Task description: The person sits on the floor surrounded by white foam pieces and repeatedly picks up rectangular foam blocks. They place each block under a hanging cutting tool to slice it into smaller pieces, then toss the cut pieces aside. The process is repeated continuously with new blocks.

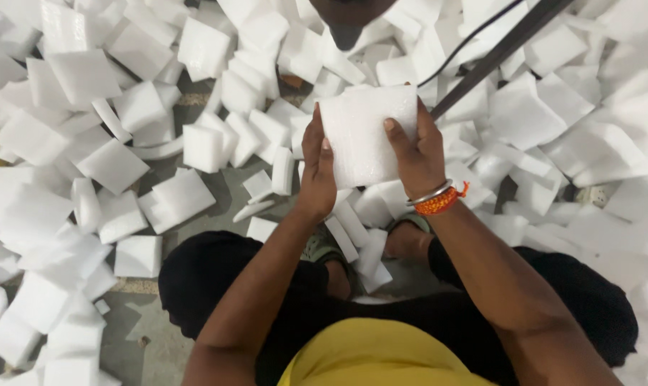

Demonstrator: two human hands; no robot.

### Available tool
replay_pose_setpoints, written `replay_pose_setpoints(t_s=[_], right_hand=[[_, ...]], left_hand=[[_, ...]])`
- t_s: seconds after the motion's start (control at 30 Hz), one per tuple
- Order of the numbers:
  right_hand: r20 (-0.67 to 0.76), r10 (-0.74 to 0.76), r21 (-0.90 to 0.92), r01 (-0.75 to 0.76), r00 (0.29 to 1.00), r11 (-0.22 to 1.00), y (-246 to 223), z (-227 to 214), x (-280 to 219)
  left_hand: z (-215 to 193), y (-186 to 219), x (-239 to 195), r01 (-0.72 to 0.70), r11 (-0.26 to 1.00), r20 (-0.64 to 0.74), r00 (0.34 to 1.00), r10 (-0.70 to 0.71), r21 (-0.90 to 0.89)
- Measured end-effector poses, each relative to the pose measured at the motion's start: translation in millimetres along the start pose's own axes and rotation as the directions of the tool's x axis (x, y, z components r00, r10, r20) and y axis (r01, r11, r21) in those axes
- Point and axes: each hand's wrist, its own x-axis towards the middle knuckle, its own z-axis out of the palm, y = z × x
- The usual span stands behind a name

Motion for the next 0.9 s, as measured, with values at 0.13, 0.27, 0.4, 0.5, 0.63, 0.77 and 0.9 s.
replay_pose_setpoints(t_s=[0.13, 0.27, 0.4, 0.5, 0.63, 0.77, 0.9], right_hand=[[0.041, 0.053, -0.051, -0.051, 0.998, 0.997, 10, -1, -12], [0.125, 0.235, 0.126, -0.251, 0.964, 0.960, 18, -6, -9], [0.315, 0.482, 0.370, -0.574, 0.817, 0.731, 22, -26, 1], [0.384, 0.511, 0.290, -0.626, 0.769, 0.724, 24, -39, 1], [0.230, 0.490, 0.139, -0.526, 0.841, 0.839, 21, -48, 5], [0.342, 0.179, -0.200, -0.114, 0.923, 0.973, 16, -39, 2], [0.305, 0.216, -0.145, -0.179, 0.927, 0.973, 16, -17, -15]], left_hand=[[-4, -4, -18, 0.107, 0.990, 0.032, 0.993, -0.111, 0.093], [-29, 6, -29, 0.142, 0.946, 0.139, 0.972, -0.189, 0.291], [-54, 11, -35, -0.256, 0.827, 0.294, 0.949, 0.115, 0.501], [-55, 5, -37, -0.221, 0.835, 0.324, 0.944, 0.054, 0.504], [-51, -11, -34, 0.319, 0.936, 0.250, 0.928, -0.277, -0.147], [-52, -18, -29, 0.598, 0.585, 0.285, 0.791, -0.542, -0.548], [-52, -8, -26, 0.585, 0.534, 0.298, 0.794, -0.529, -0.610]])
